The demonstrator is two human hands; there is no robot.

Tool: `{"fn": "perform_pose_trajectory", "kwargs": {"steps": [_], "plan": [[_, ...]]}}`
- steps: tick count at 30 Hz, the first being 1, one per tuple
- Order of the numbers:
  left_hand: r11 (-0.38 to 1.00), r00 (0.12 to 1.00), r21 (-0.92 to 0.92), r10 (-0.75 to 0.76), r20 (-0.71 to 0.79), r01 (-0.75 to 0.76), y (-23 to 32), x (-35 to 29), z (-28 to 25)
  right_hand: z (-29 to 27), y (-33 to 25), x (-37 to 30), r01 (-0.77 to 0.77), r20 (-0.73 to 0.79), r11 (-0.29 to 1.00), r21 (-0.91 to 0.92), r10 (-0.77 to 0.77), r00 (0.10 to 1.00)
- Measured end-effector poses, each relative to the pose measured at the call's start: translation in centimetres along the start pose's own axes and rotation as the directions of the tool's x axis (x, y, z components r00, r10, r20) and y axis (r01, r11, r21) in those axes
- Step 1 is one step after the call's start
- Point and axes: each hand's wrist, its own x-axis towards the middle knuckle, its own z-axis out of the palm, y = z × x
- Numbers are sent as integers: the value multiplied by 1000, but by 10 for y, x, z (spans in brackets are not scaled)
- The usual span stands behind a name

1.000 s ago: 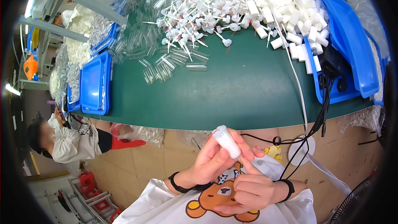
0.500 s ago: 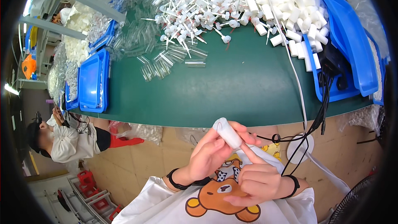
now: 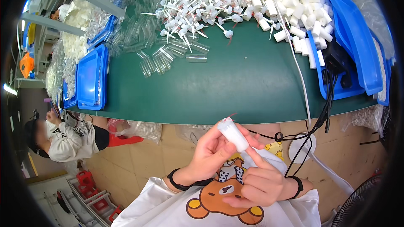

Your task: The person sits at a green table in a workshop and assembles small white cylindrical components with clear plastic tubes. They pick up a white cylinder, insert a clear tube into it, and then place the assembled unit onto a pile of finished items. The process is repeated continuously throughout the video.

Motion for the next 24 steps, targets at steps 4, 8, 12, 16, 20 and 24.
{"fn": "perform_pose_trajectory", "kwargs": {"steps": [4, 8, 12, 16, 20, 24], "plan": [[999, 999, 40, -7, 38, 5, 2, -2, 0, -2, -5, 3, -2, 42, 999, -54, 4, 999], [997, 1000, 78, -6, 19, 5, 4, -1, 3, 3, -7, 1, 8, 18, 996, -85, -7, 1000], [997, 1000, 82, 3, -2, -3, 5, 0, 4, 3, -7, 3, -11, 18, 996, -85, 13, 1000], [995, 999, 93, 48, -17, -47, 4, 3, -1, 1, -2, 6, -40, 19, 999, -23, 41, 999], [997, 996, 45, 61, -58, -59, 7, 7, 0, -1, -2, 8, -39, 59, 999, -38, 41, 997], [996, 994, 76, 50, -96, -43, 6, 8, 0, 4, -3, 7, -34, 70, 998, -54, 38, 997]]}}
